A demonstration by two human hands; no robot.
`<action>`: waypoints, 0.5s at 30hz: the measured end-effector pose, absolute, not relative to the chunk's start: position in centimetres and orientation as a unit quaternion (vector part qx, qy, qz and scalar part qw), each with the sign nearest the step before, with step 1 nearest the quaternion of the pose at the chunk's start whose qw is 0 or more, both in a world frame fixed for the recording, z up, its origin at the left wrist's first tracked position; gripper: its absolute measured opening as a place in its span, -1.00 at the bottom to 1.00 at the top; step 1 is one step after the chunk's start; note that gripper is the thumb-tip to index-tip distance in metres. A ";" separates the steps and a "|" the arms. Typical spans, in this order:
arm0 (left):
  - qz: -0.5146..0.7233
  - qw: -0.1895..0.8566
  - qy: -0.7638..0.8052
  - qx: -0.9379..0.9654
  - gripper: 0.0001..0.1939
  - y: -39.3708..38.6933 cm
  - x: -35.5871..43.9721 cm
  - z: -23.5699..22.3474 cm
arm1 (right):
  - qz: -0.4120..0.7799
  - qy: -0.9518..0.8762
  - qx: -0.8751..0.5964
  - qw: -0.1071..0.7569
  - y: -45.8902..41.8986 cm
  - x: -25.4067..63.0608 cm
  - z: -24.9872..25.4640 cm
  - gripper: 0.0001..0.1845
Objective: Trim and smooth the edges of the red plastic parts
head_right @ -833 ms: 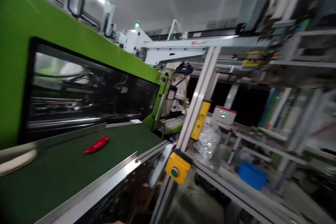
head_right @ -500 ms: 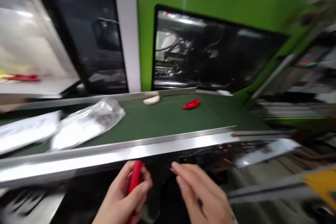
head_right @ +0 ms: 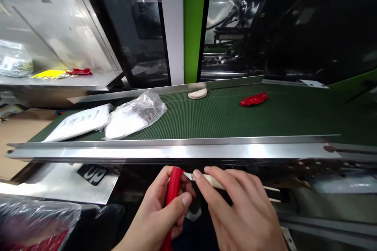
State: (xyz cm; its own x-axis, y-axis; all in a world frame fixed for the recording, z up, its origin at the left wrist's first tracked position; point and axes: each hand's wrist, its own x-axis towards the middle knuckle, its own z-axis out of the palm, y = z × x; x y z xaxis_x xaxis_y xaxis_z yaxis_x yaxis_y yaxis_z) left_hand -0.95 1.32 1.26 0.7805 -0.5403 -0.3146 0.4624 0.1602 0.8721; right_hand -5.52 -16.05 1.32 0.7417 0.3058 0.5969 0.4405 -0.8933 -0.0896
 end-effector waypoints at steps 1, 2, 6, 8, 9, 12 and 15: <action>-0.331 0.762 -0.035 0.555 -0.70 1.3 -0.9 1.3 | -0.296 -0.199 -0.927 0.113 -16.0 -5.5 1.3 -0.57; -0.333 0.763 -0.032 0.553 -0.70 1.3 -0.9 1.3 | -0.297 -0.196 -0.928 0.113 -16.0 -5.5 1.2 -0.58; -0.338 0.763 -0.024 0.550 -0.70 1.1 -0.8 1.4 | -0.302 -0.193 -0.928 0.106 -15.8 -5.5 1.0 -0.59; -0.341 0.763 -0.023 0.549 -0.70 1.1 -0.7 1.4 | -0.305 -0.192 -0.927 0.105 -15.9 -5.5 1.1 -0.59; -0.342 0.763 -0.023 0.548 -0.69 1.1 -0.8 1.4 | -0.308 -0.193 -0.926 0.105 -16.0 -5.5 1.1 -0.60; -0.349 0.761 -0.021 0.547 -0.68 1.4 -0.9 1.2 | -0.314 -0.199 -0.924 0.089 -16.5 -5.3 1.0 -0.60; -0.371 0.763 -0.043 0.527 -0.66 1.7 -1.1 0.8 | -0.332 -0.141 -0.927 0.100 -17.2 -5.3 0.7 -0.58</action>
